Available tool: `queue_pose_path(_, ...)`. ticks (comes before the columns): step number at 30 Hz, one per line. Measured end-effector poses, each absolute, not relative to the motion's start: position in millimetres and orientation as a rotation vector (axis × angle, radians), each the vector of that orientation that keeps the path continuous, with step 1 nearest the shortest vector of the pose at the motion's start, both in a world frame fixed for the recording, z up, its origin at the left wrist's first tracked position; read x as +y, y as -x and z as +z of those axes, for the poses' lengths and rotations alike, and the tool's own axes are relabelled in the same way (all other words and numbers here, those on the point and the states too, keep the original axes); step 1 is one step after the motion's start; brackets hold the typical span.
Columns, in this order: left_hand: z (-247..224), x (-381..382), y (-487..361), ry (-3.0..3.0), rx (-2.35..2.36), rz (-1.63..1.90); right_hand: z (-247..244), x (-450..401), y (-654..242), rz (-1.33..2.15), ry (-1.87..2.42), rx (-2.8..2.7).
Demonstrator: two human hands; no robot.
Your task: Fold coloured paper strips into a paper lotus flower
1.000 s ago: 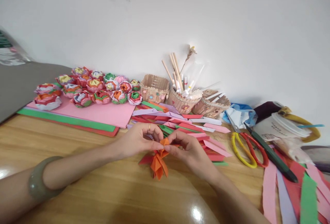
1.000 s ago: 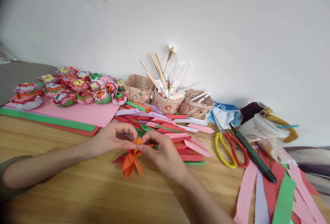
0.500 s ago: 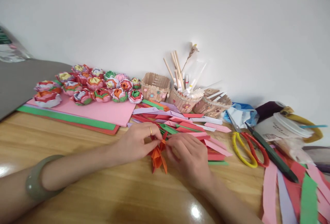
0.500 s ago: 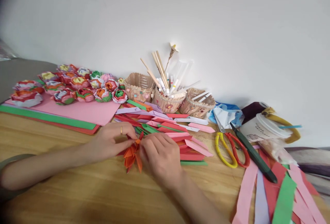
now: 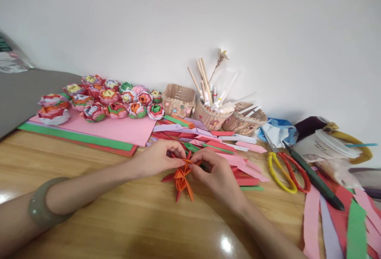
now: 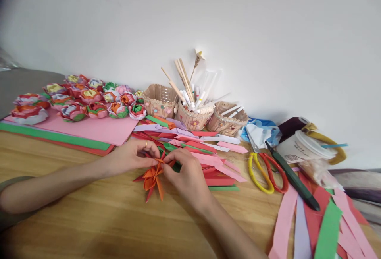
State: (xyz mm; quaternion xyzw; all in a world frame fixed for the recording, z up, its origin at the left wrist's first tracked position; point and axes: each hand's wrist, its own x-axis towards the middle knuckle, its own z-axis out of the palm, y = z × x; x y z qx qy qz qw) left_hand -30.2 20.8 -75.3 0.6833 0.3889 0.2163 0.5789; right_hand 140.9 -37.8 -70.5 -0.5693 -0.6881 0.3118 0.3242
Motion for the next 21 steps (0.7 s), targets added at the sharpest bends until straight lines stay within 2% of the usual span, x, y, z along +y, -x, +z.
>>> queue_pose_path(10,-70.2,19.1,30.0,-1.505,0.899,0.506,-64.4,-41.3,-139.3,0.777,1.51,-1.843)
queue_pose_path(21,-66.9,3.7,29.6,-1.744,1.056,0.616,-75.1,-51.8,-136.5,0.094,1.287,-2.059)
